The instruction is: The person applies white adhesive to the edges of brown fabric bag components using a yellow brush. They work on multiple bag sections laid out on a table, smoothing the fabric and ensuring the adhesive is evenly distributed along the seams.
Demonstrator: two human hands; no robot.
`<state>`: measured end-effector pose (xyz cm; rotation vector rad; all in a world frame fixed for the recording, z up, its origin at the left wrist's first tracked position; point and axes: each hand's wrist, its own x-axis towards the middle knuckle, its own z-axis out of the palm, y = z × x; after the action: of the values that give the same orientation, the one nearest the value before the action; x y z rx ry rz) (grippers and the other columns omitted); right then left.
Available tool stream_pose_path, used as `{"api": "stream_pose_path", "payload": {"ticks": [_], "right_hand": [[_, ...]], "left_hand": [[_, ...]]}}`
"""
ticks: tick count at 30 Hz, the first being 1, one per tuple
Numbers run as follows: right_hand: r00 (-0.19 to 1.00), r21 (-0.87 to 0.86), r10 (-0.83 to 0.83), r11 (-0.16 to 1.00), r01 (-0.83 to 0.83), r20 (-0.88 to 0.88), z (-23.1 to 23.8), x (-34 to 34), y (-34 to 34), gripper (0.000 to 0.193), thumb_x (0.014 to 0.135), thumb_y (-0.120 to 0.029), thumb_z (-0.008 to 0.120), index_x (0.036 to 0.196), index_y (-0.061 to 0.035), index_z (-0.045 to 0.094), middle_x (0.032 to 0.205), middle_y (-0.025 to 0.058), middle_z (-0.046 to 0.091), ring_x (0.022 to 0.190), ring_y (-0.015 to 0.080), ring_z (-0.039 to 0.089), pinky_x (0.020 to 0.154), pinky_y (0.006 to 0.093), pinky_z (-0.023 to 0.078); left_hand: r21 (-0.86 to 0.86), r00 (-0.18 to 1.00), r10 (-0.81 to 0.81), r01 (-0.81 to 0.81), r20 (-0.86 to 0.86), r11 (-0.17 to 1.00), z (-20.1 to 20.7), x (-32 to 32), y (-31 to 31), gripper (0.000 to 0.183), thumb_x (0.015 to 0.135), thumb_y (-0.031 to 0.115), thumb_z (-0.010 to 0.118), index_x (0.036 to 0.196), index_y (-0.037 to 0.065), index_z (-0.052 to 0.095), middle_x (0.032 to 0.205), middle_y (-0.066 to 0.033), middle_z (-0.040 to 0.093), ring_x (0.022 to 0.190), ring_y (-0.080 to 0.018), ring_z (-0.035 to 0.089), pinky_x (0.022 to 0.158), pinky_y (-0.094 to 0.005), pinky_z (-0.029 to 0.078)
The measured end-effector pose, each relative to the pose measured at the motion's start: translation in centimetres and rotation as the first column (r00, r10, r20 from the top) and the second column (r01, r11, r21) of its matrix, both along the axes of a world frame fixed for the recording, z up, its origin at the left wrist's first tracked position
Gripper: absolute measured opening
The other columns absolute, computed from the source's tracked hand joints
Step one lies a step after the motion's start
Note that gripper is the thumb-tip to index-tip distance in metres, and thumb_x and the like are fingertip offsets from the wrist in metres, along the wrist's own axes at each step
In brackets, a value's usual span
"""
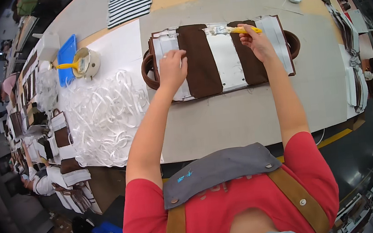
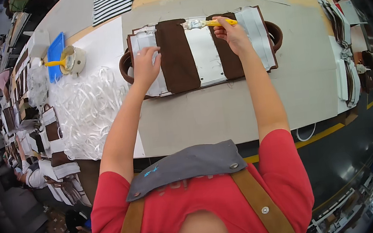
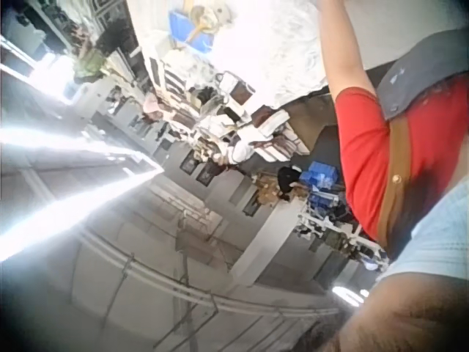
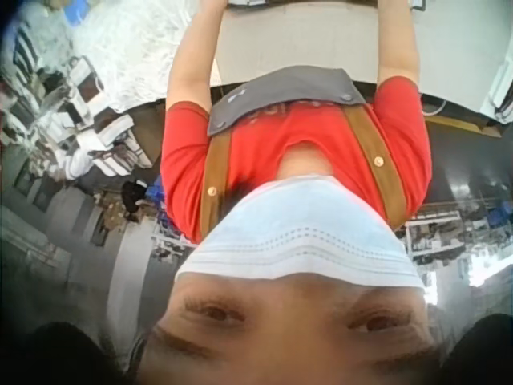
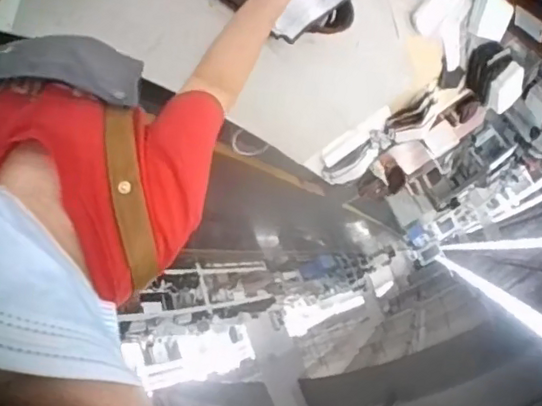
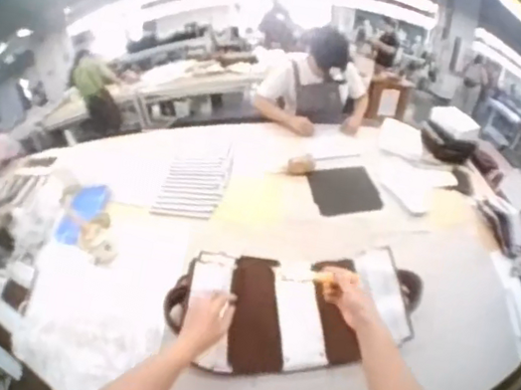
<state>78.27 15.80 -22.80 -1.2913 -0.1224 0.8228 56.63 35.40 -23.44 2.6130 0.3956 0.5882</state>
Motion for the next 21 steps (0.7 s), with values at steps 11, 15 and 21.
{"api": "stream_pose_path", "payload": {"ticks": [11, 15, 21], "right_hand": [[0.924, -0.08, 0.195, 0.981, -0.179, 0.328, 0.2, 0.4, 6.4, 0.028, 0.09, -0.024, 0.052, 0.109, -0.0051, 0.059, 0.073, -0.0021, 0.051, 0.065, 0.0036, 0.047, 0.062, 0.0178, 0.041], [0.899, -0.09, 0.256, 0.967, -0.24, 0.354, 0.0, -1.5, 8.8, 0.024, 0.09, -0.022, 0.052, 0.106, -0.0067, 0.061, 0.073, -0.0016, 0.051, 0.067, 0.0042, 0.047, 0.063, 0.0176, 0.041], [0.845, -0.095, 0.297, 0.954, -0.285, 0.445, 0.1, -3.6, 12.0, 0.021, 0.089, -0.021, 0.053, 0.104, -0.0081, 0.062, 0.075, -0.0022, 0.052, 0.068, 0.0045, 0.047, 0.064, 0.0176, 0.042]], "left_hand": [[-0.016, 0.914, 0.211, -0.23, -0.347, 0.973, -4.5, 5.4, 11.2, 0.019, 0.079, 0.018, 0.051, 0.09, 0.006, 0.061, 0.094, -0.0118, 0.058, 0.09, -0.029, 0.054, 0.08, -0.0417, 0.039], [-0.338, 0.959, 0.158, -0.233, -0.236, 0.912, -4.2, 4.5, 12.3, 0.016, 0.08, 0.013, 0.055, 0.088, 0.0, 0.059, 0.088, -0.0135, 0.059, 0.083, -0.0277, 0.057, 0.074, -0.0346, 0.044], [-0.601, 0.933, 0.165, -0.334, -0.318, 0.726, -3.4, 3.0, 12.9, 0.018, 0.083, 0.014, 0.054, 0.093, -0.001, 0.058, 0.081, -0.007, 0.058, 0.074, -0.0165, 0.054, 0.068, -0.0276, 0.044]]}}
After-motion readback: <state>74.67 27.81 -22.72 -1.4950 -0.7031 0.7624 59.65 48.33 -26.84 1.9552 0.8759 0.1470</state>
